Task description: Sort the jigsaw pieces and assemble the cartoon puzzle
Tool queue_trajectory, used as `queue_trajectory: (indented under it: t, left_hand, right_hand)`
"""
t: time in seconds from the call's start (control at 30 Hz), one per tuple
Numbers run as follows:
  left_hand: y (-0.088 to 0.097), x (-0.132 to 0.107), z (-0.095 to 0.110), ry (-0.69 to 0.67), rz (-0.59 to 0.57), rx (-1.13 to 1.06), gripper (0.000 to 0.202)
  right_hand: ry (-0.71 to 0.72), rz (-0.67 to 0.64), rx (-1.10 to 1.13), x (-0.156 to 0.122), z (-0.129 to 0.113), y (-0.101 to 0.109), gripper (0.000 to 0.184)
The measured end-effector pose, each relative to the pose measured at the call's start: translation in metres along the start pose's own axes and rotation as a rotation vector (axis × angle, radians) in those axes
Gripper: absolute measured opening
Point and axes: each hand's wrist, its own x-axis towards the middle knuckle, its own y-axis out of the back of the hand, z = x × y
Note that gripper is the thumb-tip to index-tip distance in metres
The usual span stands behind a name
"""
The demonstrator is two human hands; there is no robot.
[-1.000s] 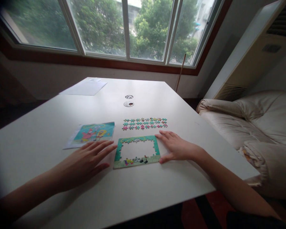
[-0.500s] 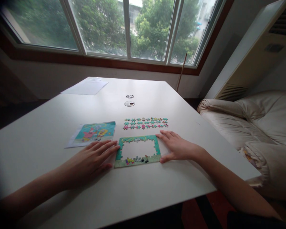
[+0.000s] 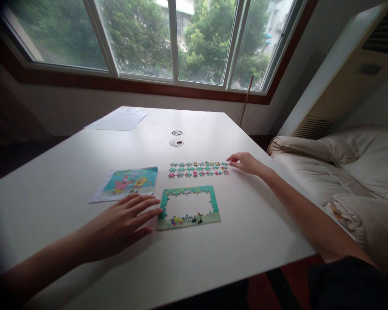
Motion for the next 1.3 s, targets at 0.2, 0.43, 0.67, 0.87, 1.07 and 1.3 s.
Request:
queue_trajectory:
  t: [0.2, 0.43, 0.67, 0.87, 1.07, 1.3]
  left_hand:
    - [0.001, 0.0, 0.001, -0.043, 0.032, -0.031, 0.026]
    - [0.001, 0.0, 0.001, -0.054, 0.053, -0.042, 0.025]
    - [0.001, -0.001, 0.0, -0.046, 0.054, -0.018, 0.025]
    - [0.003, -0.001, -0.001, -0.056, 0.061, -0.036, 0.022]
    - [0.01, -0.001, 0.001, -0.088, -0.029, -0.105, 0.021]
    - [0.014, 0.0, 0.002, -0.123, -0.053, -0.108, 0.026]
  right_hand:
    - [-0.082, 0.034, 0.023, 0.021, 0.027, -0.021, 0.027]
    - [-0.065, 0.072, 0.089, 0.019, 0.03, -0.026, 0.029]
    - [-0.083, 0.092, 0.125, 0.021, 0.027, -0.033, 0.028]
    - [-0.13, 0.17, 0.255, 0.018, 0.022, -0.033, 0.027]
    - [0.104, 0.071, 0.535, 0.013, -0.049, -0.023, 0.029]
    - [0.394, -0.269, 0.539, -0.007, -0.163, -0.028, 0.019]
